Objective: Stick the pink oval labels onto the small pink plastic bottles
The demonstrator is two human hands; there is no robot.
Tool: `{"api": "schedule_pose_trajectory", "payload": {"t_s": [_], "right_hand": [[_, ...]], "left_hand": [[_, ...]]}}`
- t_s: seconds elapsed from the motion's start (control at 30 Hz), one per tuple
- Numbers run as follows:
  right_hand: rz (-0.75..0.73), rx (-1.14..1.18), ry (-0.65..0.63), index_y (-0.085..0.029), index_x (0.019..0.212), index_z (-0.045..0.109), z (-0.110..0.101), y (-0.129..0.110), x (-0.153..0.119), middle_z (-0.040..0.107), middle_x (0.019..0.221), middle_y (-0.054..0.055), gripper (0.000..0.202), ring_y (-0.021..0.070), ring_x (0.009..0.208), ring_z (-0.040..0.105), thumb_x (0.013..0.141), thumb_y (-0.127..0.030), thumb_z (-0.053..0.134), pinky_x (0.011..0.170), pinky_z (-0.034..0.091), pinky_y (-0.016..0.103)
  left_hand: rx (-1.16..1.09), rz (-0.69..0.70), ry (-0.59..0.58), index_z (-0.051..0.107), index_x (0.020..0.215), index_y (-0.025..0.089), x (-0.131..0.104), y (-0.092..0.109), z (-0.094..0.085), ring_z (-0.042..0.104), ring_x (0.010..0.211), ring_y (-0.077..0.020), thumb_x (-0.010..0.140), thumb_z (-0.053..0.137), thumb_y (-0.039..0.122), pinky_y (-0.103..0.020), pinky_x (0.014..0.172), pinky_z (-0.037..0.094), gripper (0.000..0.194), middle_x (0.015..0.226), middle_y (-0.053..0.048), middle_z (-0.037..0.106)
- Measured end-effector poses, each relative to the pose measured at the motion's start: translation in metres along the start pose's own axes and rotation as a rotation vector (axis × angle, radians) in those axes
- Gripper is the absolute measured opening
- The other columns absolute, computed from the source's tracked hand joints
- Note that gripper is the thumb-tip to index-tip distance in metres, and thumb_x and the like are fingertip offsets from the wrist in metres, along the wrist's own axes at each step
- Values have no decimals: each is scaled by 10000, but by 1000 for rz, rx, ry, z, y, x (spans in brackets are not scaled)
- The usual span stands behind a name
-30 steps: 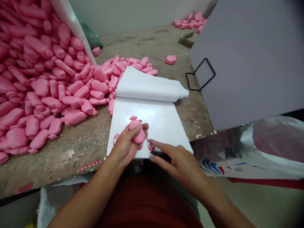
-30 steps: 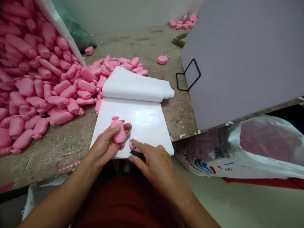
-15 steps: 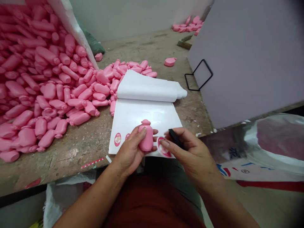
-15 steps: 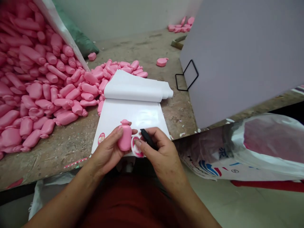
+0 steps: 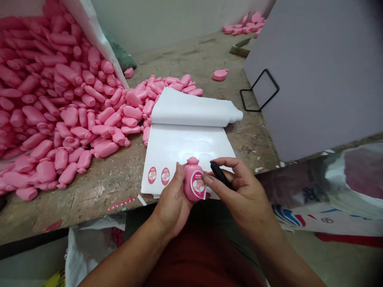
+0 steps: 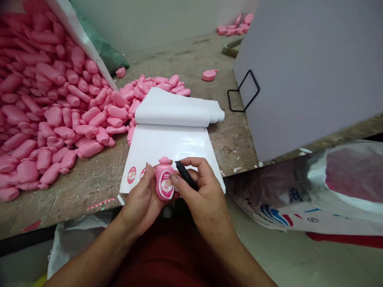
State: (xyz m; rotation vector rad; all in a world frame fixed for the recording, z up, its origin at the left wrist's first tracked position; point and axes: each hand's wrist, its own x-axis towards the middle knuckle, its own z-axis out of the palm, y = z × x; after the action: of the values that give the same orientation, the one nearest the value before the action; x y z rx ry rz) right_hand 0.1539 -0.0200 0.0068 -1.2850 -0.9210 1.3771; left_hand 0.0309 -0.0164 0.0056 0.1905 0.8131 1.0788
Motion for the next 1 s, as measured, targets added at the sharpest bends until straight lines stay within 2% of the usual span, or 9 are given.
{"api": "schedule_pose_trajectory", "payload": {"t_s": [0.13, 0.33, 0.7, 0.83, 1.0], "right_hand": [[42, 45, -16, -272, 1022, 560, -2, 2, 0, 723, 738, -53, 419, 131, 648, 676, 735, -422, 825, 613, 561, 227], [55, 55, -17, -256, 1003, 560, 0, 1, 1, 711, 718, -47, 449, 146, 639, 679, 699, -440, 835, 612, 570, 254], [62, 30, -30, -259, 1027, 553, -2, 4, 3, 728, 781, -25, 453, 177, 677, 697, 716, -441, 827, 643, 578, 302], [76, 40, -25, -263, 1020, 559, -1, 1, 4, 743, 797, -25, 481, 176, 681, 703, 681, -432, 853, 643, 579, 294], [79, 31, -38, -259, 994, 561, 0, -2, 4, 740, 763, -28, 437, 185, 691, 714, 698, -430, 833, 636, 577, 292]], "left_hand": [[-6, 54, 8, 671, 1100, 170, 3, -5, -4, 629, 879, -152, 1006, 454, 385, -306, 875, 493, 320, 994, -58, 665], [46, 90, -49, 672, 1086, 187, 5, -10, -10, 618, 925, -165, 993, 488, 357, -329, 928, 472, 267, 1012, -55, 664], [146, 114, -77, 636, 1125, 201, 6, -9, -13, 622, 1033, -207, 954, 558, 414, -349, 973, 458, 284, 1010, -58, 667], [141, 127, -79, 650, 1110, 198, 5, -9, -13, 624, 1037, -204, 947, 573, 412, -346, 981, 452, 280, 1017, -58, 678], [154, 141, -72, 659, 1094, 193, 4, -9, -14, 626, 1054, -205, 943, 583, 411, -351, 987, 451, 276, 1052, -59, 688]]}}
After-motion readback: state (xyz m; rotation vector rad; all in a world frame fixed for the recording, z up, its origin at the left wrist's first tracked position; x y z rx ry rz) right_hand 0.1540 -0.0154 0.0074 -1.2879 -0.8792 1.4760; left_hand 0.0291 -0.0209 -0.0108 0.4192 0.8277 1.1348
